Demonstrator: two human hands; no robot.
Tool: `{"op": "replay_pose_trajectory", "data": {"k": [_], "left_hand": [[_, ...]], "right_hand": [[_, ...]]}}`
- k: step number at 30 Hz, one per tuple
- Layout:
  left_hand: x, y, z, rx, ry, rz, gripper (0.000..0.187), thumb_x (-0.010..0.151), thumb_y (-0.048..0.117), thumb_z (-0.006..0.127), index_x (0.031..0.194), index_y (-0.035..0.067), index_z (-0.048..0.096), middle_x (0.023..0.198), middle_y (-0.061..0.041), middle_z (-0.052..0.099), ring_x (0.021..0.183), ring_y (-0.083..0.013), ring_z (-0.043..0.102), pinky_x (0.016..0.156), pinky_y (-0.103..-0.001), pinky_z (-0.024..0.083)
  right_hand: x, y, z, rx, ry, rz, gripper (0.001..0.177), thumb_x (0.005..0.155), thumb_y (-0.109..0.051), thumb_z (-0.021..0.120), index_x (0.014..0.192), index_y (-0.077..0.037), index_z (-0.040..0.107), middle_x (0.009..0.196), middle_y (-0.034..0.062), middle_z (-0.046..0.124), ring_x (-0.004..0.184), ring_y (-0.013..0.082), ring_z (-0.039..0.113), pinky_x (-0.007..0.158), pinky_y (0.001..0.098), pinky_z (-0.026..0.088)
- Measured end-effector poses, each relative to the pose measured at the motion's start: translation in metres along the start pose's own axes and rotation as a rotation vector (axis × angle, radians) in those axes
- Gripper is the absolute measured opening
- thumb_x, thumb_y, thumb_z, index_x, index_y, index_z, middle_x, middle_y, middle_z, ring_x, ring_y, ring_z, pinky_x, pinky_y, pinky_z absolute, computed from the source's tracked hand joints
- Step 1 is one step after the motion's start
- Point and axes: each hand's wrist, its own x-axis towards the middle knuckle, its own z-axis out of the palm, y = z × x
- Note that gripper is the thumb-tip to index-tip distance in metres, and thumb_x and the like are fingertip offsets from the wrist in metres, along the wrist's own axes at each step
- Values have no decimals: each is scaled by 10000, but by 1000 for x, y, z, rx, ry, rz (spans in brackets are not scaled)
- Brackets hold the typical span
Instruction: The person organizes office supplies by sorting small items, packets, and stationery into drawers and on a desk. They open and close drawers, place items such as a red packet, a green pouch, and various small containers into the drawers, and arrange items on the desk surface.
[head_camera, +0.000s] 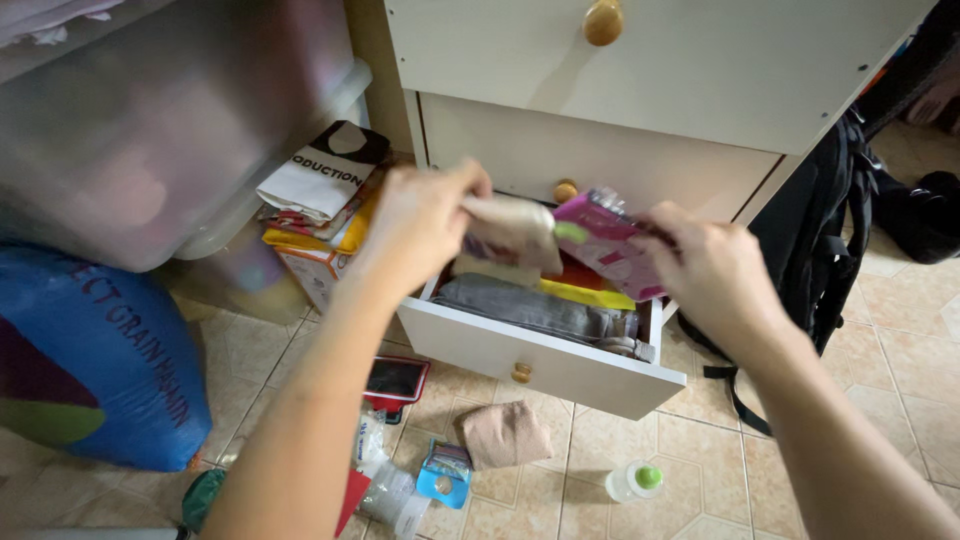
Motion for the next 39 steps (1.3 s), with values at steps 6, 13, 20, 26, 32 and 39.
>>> {"op": "replay_pose_trajectory", "data": {"k": [6,13,20,26,32,39], "left_hand": [[15,17,-37,-78,-229,-114,194,861,63,623,1041,125,659,906,-138,725,949,-354,679,952,-482,459],[20,9,9,-17,-242,-18,224,808,2,628,979,134,685,881,-128,743,964,-352,678,942,-470,420],[18,-7,52,72,-87,-15,206,821,10,613,974,131,680,879,-134,711,956,-353,660,940,-470,421],[33,-6,45,104,-73,-99,146,888,48,644,989,142,690,870,-148,710,919,-358,674,897,-490,449],[40,-14,-3,-340,-190,-230,260,843,71,674,1098,101,630,1023,-139,778,958,-315,757,827,-447,577],[37,-28,83,124,-621,-145,319,858,131,689,1169,201,702,1104,-138,737,1059,-351,680,900,-479,536]], "right_hand": [[5,11,-17,125,95,-195,269,908,-182,665,1151,-78,720,886,193,742,776,337,733,707,417,579],[9,22,-15,90,-140,-169,275,910,-260,665,1140,-123,727,908,123,784,760,286,763,676,397,606],[13,26,-17,147,-265,-129,308,924,-318,671,1184,-160,716,878,75,795,742,206,756,641,360,627],[38,29,47,108,-560,-61,305,865,-275,692,1144,-160,737,921,93,798,804,261,750,761,402,587],[64,52,110,62,-518,-195,384,878,-300,720,1217,-119,705,1019,157,755,935,326,704,854,444,553],[59,58,111,-15,-538,-206,482,834,-348,766,1266,-147,687,1157,128,730,1064,313,677,925,441,539]]}}
